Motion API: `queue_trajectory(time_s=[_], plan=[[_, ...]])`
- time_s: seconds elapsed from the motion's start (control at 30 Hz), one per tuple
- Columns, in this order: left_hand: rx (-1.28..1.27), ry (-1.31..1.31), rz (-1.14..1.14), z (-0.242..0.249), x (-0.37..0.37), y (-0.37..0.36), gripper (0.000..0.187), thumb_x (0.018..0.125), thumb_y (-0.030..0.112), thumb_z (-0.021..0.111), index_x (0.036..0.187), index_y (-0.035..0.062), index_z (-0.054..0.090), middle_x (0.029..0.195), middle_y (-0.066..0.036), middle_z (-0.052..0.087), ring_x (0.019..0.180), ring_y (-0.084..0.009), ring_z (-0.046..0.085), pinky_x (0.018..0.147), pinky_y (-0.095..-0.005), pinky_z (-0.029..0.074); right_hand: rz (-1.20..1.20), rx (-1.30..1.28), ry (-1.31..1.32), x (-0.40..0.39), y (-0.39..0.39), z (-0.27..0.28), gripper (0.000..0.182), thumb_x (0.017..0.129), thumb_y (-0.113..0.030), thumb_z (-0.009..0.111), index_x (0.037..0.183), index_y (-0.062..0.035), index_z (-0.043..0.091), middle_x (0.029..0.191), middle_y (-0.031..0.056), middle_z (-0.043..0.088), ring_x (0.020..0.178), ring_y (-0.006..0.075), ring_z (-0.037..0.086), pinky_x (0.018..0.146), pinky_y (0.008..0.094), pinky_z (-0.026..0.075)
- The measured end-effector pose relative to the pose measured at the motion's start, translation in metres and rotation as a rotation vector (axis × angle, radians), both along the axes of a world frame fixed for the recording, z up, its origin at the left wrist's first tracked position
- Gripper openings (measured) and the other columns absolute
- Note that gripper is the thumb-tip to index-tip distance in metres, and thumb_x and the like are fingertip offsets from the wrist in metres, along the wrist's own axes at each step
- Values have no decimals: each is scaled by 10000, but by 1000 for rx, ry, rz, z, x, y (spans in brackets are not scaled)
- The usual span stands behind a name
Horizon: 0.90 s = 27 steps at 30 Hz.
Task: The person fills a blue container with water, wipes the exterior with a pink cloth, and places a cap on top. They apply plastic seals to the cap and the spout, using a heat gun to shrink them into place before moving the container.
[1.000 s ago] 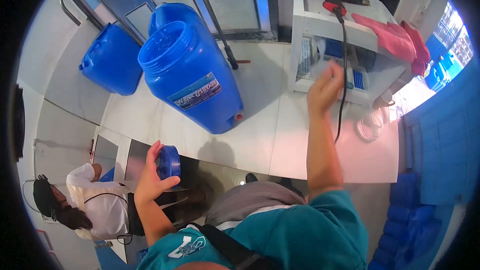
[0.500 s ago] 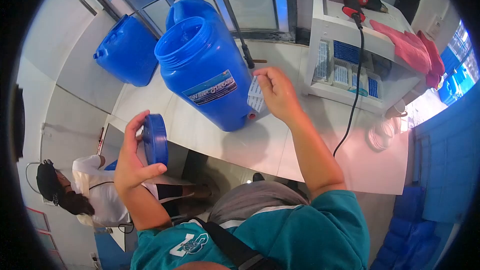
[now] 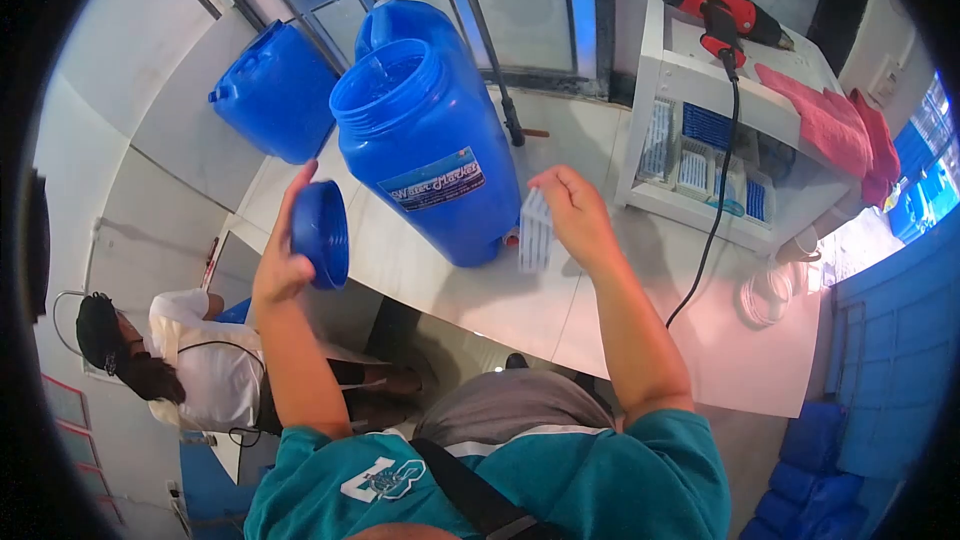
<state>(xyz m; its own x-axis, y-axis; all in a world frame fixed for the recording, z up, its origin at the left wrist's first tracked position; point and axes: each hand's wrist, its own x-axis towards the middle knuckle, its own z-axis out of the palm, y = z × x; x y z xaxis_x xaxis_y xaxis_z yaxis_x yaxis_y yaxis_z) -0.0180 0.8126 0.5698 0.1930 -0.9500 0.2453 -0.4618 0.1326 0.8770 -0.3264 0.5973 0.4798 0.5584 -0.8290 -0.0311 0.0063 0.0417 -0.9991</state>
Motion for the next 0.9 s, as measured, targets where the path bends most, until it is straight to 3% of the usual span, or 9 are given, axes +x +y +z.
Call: queue_trajectory(time_s=[0.07,0.13,0.23,0.33,0.4,0.47,0.53,0.8,0.9], plan=[[-181,573,-158,-27,24,-23,1276,624,725,807,1556,42,265,1488,-126,439,1359,-260,462,1117,-464,385,26,-19,41,16,0,4,213,980,-201,604,1105,-29,619,908,22,616,866,94,576,707,274,485],[-489,731,-28,-28,27,-60,1196,704,764,707,1545,27,282,1459,-121,491,1314,-256,518,1134,-449,396,56,-45,81,28,0,-12,272,948,-205,644,1135,-12,601,948,68,647,919,131,639,735,310,532],[-413,494,-117,6,41,-96,1098,737,743,672,1520,49,339,1407,-127,527,1246,-244,561,1063,-408,459,-9,-354,349,48,-1,-78,406,902,-203,691,1197,34,542,1028,125,665,1000,181,663,767,332,555],[-216,713,-220,28,60,-119,1027,755,728,653,1476,39,412,1387,-138,555,1197,-249,591,1025,-394,484,139,-48,312,51,19,-95,500,875,-196,719,1249,49,496,1092,137,663,993,194,661,798,334,546],[-49,561,-230,37,71,-124,991,746,739,651,1427,40,476,1297,-137,616,1114,-248,631,960,-389,512,211,406,-89,56,28,-96,474,860,-150,722,1247,34,517,1075,127,666,966,195,658,827,333,530],[-13,594,-101,39,71,-127,977,716,711,702,1398,41,503,1199,-130,657,1033,-245,657,888,-377,530,176,460,-130,63,27,-102,457,858,-118,713,1246,34,525,1071,123,669,955,192,656,834,333,523],[33,360,-178,44,72,-131,971,698,671,747,1401,48,504,1187,-132,656,1020,-240,653,870,-360,532,135,513,-175,68,32,-110,442,856,-86,703,1246,34,532,1067,119,671,944,190,653,840,333,517],[44,409,-76,52,58,-111,971,676,646,780,1397,55,509,1171,-125,640,1032,-224,634,893,-347,531,30,435,-286,64,48,-117,364,870,-75,675,1203,37,582,1041,109,670,925,169,630,818,314,494],[29,427,-190,46,57,-106,995,672,673,771,1399,48,503,1205,-129,623,1068,-225,617,936,-353,507,14,424,-225,55,55,-119,358,870,-90,680,1193,34,585,1048,107,670,927,167,624,826,312,489]])
